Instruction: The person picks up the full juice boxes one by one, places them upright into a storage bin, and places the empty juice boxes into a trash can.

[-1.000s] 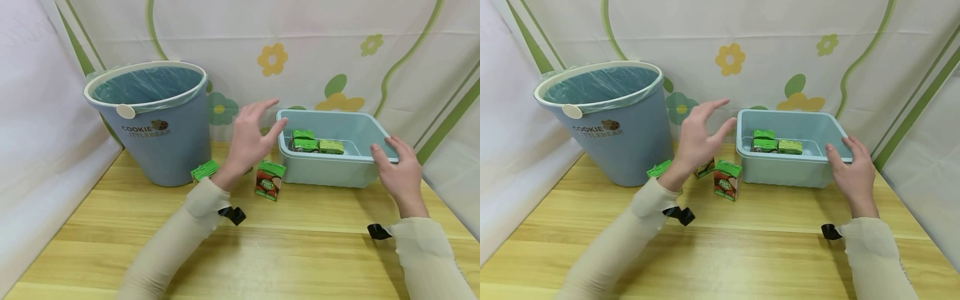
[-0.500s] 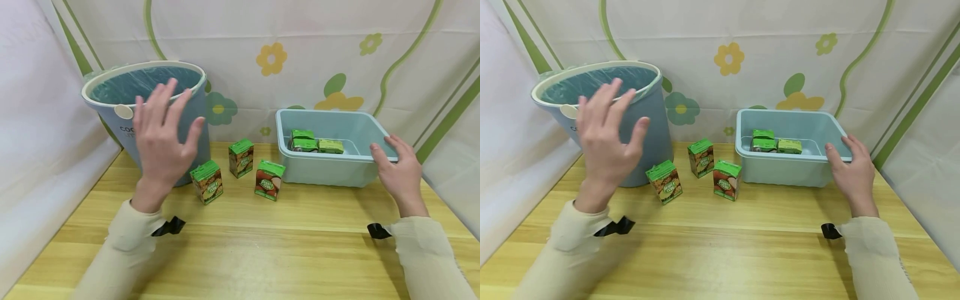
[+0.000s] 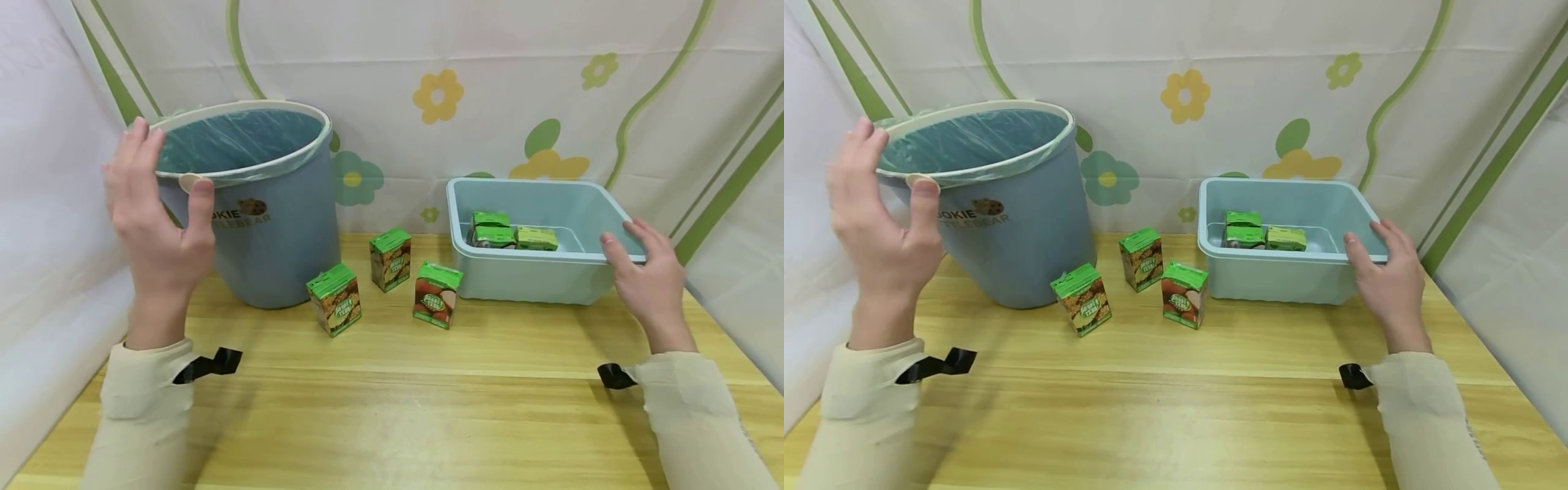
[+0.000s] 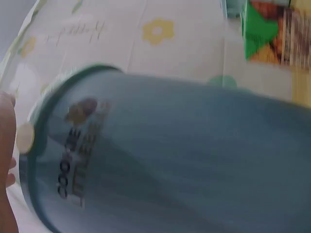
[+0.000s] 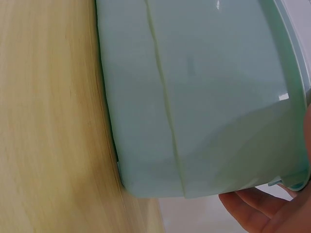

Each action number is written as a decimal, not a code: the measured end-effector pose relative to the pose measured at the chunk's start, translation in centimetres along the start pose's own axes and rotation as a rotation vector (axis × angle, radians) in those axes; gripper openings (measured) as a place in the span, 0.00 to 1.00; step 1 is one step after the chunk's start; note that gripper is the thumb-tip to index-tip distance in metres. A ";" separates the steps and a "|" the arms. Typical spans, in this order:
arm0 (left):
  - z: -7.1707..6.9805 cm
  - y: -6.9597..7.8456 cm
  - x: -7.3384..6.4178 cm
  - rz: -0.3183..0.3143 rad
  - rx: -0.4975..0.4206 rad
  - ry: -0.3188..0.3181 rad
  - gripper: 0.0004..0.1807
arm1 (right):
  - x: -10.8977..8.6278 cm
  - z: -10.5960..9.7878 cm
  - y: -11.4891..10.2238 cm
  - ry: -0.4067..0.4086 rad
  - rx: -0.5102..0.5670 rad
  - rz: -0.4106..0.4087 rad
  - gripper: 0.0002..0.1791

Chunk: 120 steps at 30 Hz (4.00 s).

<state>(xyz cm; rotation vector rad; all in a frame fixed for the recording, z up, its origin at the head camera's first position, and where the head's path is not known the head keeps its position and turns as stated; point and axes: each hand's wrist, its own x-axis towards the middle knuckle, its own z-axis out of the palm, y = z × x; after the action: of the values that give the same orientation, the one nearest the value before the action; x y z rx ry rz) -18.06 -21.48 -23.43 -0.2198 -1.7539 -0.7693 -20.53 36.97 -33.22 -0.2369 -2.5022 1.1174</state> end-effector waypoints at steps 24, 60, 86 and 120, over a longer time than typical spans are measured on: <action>0.4 -3.9 -0.2 0.050 0.011 -0.056 0.45 | -0.4 -0.5 -2.7 0.136 -0.019 -0.067 0.39; 0.9 -3.3 -0.3 0.027 -0.024 0.013 0.41 | -9.8 11.9 -12.3 -0.190 0.125 -0.610 0.30; 1.2 -2.8 -0.5 0.018 -0.036 0.051 0.39 | -10.9 11.5 -14.0 -0.172 0.217 -0.612 0.21; 1.1 -4.4 -0.3 0.047 -0.091 0.124 0.41 | -6.0 12.4 -29.0 -0.082 1.027 -0.384 0.21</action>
<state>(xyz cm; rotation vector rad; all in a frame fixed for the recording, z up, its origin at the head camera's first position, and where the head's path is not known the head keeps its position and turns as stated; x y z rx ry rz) -21.06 -24.15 -25.48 -0.2683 -1.5932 -0.8127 -20.11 7.35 -20.86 0.5498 -1.6086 2.0288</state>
